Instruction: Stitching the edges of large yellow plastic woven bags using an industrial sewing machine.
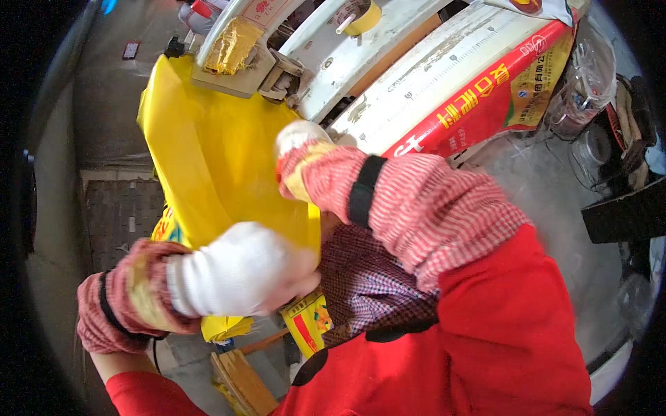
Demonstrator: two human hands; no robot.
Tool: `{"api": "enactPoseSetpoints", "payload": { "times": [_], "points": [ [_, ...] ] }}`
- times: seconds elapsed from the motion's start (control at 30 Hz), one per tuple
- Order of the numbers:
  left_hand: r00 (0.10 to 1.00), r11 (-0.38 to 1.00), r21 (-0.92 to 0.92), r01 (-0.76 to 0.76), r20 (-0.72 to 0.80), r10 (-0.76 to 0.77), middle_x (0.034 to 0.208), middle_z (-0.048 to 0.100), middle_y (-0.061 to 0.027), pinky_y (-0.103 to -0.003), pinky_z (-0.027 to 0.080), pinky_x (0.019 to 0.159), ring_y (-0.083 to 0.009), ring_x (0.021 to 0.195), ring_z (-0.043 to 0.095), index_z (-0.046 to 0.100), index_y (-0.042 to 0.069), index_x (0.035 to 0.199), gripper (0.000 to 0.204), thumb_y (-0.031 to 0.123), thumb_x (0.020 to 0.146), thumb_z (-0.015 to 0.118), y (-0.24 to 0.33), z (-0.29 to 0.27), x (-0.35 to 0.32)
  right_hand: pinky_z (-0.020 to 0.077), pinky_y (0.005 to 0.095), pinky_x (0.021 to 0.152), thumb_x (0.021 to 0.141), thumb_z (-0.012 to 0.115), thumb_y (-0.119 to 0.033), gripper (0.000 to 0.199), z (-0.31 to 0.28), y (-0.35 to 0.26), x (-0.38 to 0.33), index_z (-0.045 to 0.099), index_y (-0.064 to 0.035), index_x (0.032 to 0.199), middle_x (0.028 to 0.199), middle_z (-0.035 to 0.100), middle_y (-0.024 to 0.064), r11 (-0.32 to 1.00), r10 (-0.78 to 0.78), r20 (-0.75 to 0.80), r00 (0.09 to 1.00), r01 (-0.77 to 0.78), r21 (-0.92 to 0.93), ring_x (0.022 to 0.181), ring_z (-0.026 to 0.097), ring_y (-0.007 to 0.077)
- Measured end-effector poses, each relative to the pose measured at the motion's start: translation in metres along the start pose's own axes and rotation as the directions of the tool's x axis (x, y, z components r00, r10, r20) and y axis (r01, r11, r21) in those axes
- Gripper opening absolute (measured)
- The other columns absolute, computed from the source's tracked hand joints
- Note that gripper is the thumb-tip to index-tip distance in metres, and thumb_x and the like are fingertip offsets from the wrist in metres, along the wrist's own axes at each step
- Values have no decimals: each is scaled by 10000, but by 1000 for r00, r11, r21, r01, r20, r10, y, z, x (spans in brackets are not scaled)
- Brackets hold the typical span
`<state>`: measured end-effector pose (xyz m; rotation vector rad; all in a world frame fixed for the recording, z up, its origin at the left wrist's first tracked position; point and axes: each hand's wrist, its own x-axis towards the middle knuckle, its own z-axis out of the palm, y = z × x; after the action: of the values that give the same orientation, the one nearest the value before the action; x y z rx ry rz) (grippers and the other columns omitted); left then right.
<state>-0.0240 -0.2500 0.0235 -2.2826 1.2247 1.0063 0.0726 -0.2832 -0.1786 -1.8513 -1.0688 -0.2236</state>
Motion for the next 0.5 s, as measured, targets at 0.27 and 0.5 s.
{"api": "enactPoseSetpoints", "payload": {
  "times": [0.27,0.5],
  "points": [
    [956,987,-36,-158,-254,144,757,591,-136,-369,484,631,-304,698,586,588,67,823,153,195,786,514,-44,7,35,470,401,717,781,545,-183,251,-41,-42,30,522,-62,1000,966,577,139,819,573,301,762,-531,-216,844,573,279],
    [801,832,-282,478,-248,-544,917,614,-181,-372,457,764,-364,900,562,595,43,979,272,228,795,518,-134,53,34,446,404,846,824,458,-186,407,-32,-38,0,429,-58,1209,1106,569,188,652,758,78,647,-750,-111,1013,565,313]
  ]
}}
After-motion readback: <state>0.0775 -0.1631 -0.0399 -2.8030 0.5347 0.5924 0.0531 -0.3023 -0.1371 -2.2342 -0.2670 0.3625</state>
